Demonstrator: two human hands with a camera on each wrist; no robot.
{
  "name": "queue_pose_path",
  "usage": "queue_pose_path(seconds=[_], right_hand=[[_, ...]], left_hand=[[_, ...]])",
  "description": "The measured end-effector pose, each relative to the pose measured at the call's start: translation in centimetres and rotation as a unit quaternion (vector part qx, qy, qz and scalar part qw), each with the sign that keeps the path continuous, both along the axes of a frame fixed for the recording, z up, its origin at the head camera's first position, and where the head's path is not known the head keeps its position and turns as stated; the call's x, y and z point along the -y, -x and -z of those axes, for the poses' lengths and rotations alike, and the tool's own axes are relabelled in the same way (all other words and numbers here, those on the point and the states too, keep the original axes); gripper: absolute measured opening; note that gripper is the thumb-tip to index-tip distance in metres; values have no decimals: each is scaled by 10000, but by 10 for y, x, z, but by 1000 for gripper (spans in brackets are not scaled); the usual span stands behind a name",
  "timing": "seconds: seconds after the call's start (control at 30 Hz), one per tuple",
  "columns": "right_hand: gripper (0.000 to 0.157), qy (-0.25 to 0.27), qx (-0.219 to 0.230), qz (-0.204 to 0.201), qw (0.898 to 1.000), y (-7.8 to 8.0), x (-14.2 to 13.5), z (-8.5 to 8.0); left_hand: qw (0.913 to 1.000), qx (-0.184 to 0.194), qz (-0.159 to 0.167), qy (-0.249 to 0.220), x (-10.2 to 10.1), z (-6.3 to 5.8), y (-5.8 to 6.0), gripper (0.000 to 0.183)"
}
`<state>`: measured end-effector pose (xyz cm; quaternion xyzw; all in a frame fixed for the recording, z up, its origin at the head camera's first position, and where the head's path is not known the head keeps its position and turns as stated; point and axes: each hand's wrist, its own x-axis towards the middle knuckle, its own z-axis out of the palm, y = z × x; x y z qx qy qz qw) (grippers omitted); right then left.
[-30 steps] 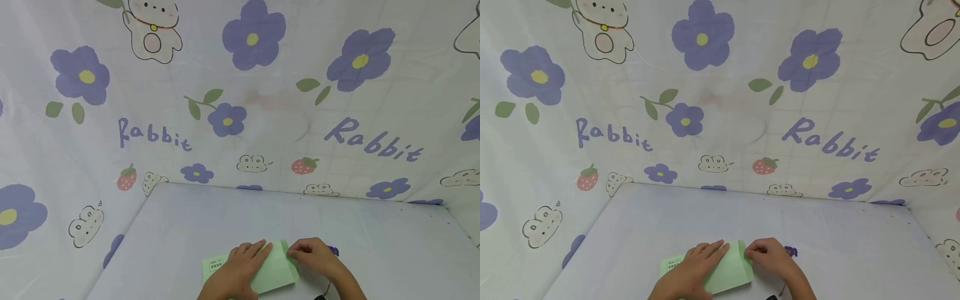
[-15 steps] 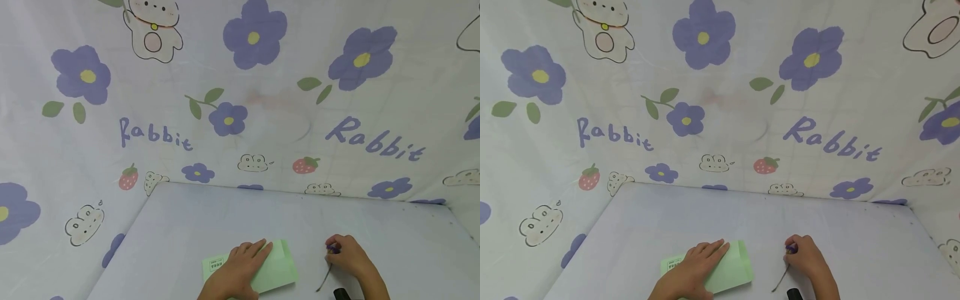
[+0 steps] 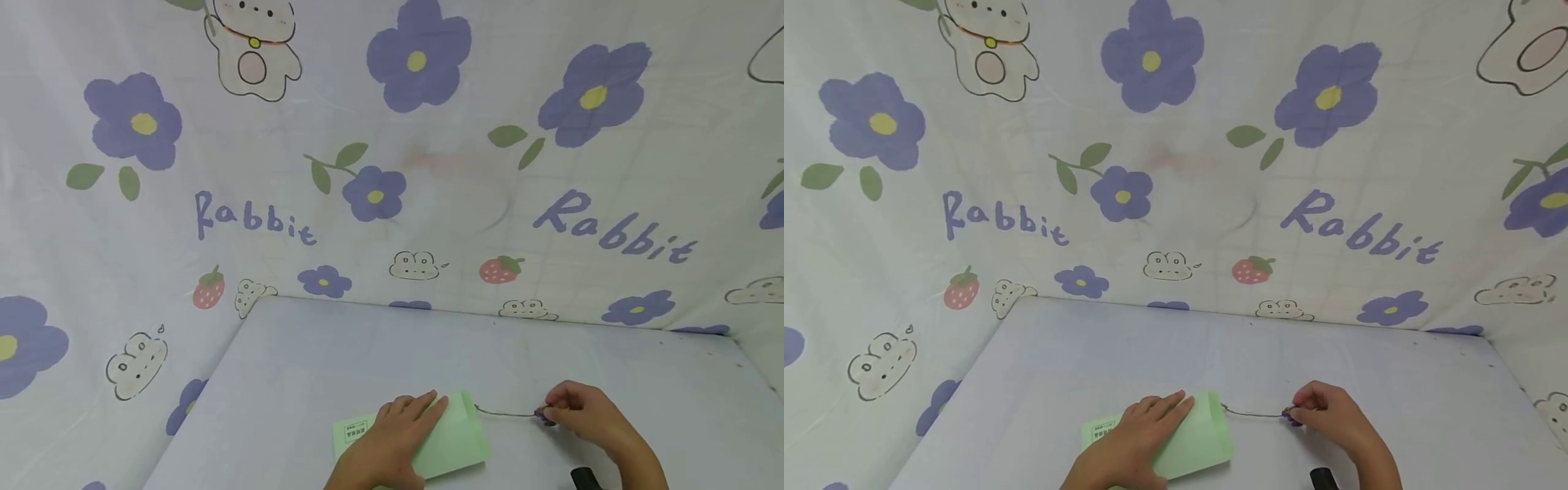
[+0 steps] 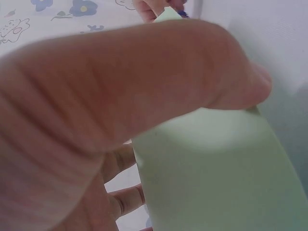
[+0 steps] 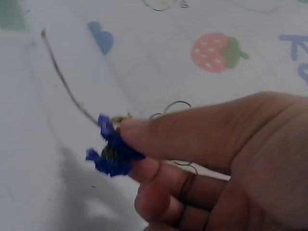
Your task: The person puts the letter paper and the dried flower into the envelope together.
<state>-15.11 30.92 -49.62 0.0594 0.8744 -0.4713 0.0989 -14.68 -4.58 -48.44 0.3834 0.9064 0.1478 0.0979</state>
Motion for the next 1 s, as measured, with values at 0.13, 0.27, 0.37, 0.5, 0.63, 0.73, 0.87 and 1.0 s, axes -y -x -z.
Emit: queue_pose_path(seconds=[0.13,0.27,0.37,0.5,0.63,0.73,0.87,1.0], right_hand=[[27,218,-131,185,9995,-3,-10,-8],[35,419,-420,470,9971,-5,-16,-14],[37,607,-492,527,9956,-6,-16,-16],[35,768,-479,436,9949,-5,-9,-19],[33,877,-439,135,9951,-2,-1,-18],[31,971,-375,-123,9945,0,6,-15],[32,1105,-343,-481,9921,2,16,-12],[34,1216,-347,-829,9885,4,23,-12]], left_hand=[[10000,66,49,-7,1,-1,0,115],[10000,55,53,-36,1,-1,0,116],[10000,46,33,-37,1,-1,0,116],[10000,56,45,-40,0,0,1,116],[10000,61,61,-14,0,0,1,116],[10000,26,93,17,1,-1,1,115],[9999,-28,133,15,1,-1,0,115],[10000,40,84,26,1,-1,0,116]])
